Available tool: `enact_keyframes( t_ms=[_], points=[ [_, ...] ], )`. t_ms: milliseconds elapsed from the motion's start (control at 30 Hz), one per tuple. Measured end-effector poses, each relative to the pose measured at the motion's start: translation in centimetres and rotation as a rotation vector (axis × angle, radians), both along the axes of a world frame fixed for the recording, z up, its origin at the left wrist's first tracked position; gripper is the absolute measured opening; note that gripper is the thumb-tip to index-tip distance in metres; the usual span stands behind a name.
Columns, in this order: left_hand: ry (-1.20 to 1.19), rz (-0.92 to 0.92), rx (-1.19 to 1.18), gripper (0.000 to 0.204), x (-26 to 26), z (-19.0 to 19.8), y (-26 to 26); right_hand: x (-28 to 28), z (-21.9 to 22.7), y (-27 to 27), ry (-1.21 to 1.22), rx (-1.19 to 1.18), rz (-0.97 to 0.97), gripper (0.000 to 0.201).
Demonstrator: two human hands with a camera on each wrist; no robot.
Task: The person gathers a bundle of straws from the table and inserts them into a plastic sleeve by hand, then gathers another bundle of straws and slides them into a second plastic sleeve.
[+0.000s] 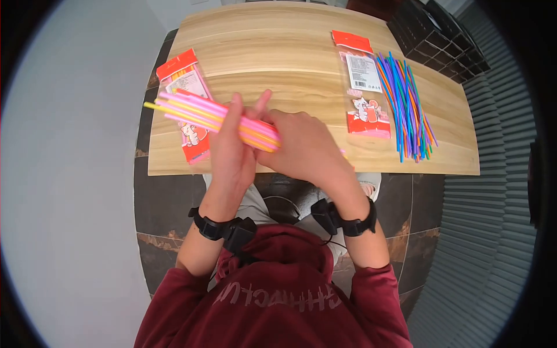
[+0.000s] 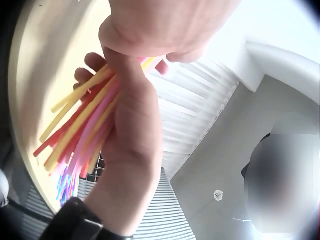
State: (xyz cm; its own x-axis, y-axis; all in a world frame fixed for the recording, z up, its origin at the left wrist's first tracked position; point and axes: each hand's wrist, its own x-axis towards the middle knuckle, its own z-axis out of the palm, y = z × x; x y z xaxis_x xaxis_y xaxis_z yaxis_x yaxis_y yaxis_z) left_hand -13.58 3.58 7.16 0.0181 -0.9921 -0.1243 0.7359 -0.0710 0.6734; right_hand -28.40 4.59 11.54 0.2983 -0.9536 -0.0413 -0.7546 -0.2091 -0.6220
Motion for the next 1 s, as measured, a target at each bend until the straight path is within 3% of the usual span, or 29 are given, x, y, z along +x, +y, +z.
enact_keyframes(
  t_ms=[67, 133, 167, 233, 267, 333, 367, 433, 700, 867, 1000],
  points=[
    [0.082, 0.044, -0.015, 0.024, 0.8, 0.1, -0.5, -2.5, 0.2, 1.0, 0.019, 0.027, -0.013, 0.049],
    [0.235, 0.093, 0.004, 0.032, 2.6, 0.3, -1.1, -5.8, -0.4, 2.2, -0.422, 0.019, -0.14, 0.06],
    [0.231, 0.093, 0.006, 0.032, 3.7, -0.2, -1.4, -6.9, -1.8, 2.5, -0.426, 0.02, -0.14, 0.06],
    [0.375, -0.004, -0.069, 0.03, 5.2, -1.6, -2.0, -8.0, -5.8, 2.9, -0.713, -0.447, -0.447, 0.067],
    [0.392, 0.053, -0.049, 0.025, 4.8, -1.8, -2.0, -7.6, -6.3, 3.5, -0.716, -0.443, -0.457, 0.067],
    [0.432, 0.032, -0.036, 0.023, 3.9, -1.8, -1.5, -5.5, -7.1, 4.8, -1.173, -0.288, -0.447, 0.074],
    [0.479, 0.021, -0.034, 0.02, 3.4, -1.7, -1.3, -4.6, -7.4, 5.0, -1.208, -0.248, -0.415, 0.074],
    [0.443, 0.02, -0.015, 0.016, 2.5, -1.9, -0.8, -3.3, -7.4, 4.9, -1.443, -0.206, -0.39, 0.062],
    [0.37, 0.165, -0.078, 0.013, 2.8, -1.8, -1.1, -2.5, -7.6, 5.2, -1.385, -0.222, -0.313, 0.063],
    [0.283, 0.266, 0.027, 0.018, 2.0, -2.1, -1.3, 1.0, -7.6, 5.4, -1.454, -0.283, -0.574, 0.057],
    [0.262, 0.254, 0.022, 0.019, 1.4, -2.7, -1.1, 2.0, -8.4, 5.2, -1.415, -0.357, -0.638, 0.055]
  ],
)
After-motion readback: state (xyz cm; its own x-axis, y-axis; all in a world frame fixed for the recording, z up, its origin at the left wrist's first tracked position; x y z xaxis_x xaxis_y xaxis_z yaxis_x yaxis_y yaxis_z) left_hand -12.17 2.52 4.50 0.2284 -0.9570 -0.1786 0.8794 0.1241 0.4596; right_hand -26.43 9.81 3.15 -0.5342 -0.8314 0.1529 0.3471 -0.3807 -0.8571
